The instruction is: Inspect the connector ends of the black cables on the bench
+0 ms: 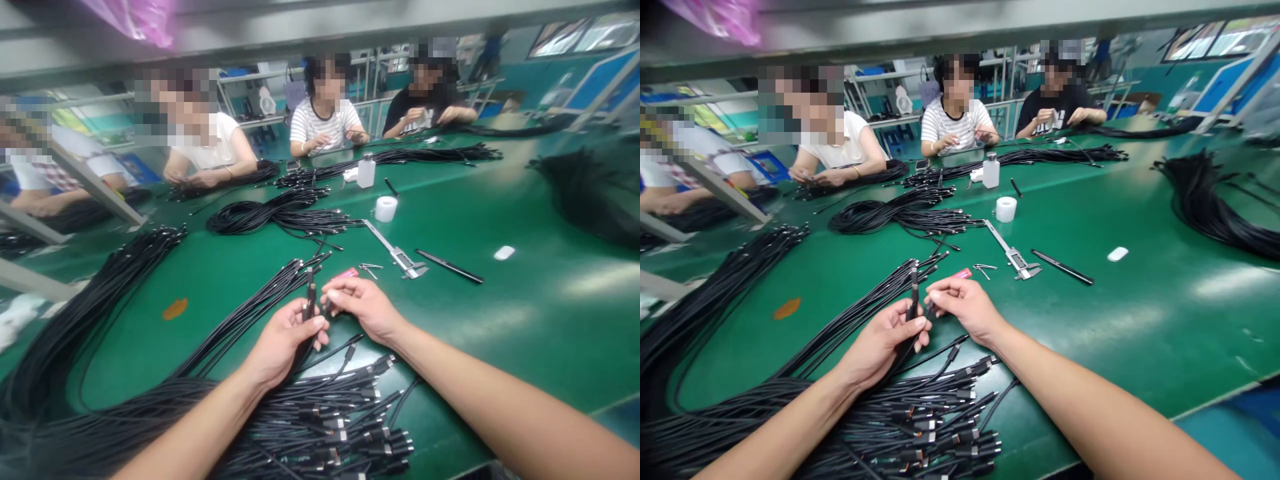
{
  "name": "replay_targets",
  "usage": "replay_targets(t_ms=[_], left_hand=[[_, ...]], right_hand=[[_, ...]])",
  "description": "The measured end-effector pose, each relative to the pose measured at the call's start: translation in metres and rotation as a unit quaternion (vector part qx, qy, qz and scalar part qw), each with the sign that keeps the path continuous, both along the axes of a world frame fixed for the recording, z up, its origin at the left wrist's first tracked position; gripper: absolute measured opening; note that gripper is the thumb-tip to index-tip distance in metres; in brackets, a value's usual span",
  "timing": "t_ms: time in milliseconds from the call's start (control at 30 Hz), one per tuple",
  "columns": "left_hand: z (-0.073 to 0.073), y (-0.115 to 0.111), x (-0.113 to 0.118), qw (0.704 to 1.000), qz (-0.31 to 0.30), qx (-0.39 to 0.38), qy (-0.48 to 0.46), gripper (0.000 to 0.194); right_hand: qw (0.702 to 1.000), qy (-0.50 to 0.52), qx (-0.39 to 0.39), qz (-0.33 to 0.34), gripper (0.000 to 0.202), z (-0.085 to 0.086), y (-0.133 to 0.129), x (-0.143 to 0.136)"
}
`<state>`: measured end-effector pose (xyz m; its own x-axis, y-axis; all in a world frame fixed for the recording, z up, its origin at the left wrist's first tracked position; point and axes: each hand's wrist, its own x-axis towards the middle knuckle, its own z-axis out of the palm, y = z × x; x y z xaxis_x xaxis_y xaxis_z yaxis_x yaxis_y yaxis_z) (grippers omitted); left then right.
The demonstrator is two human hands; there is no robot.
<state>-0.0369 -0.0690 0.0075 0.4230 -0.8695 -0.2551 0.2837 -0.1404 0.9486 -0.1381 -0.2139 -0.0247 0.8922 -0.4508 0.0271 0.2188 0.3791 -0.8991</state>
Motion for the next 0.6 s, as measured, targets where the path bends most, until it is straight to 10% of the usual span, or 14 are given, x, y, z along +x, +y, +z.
replay_targets(t_ms=[600], left_hand=[[-0.0074,0.0015,-0.0006,0.999,-0.011,-0.020,-0.047,0.030]], right_hand=[[0.997,0.024,-0.063,0.042,0.030,0.0009,0.0025,-0.0017]])
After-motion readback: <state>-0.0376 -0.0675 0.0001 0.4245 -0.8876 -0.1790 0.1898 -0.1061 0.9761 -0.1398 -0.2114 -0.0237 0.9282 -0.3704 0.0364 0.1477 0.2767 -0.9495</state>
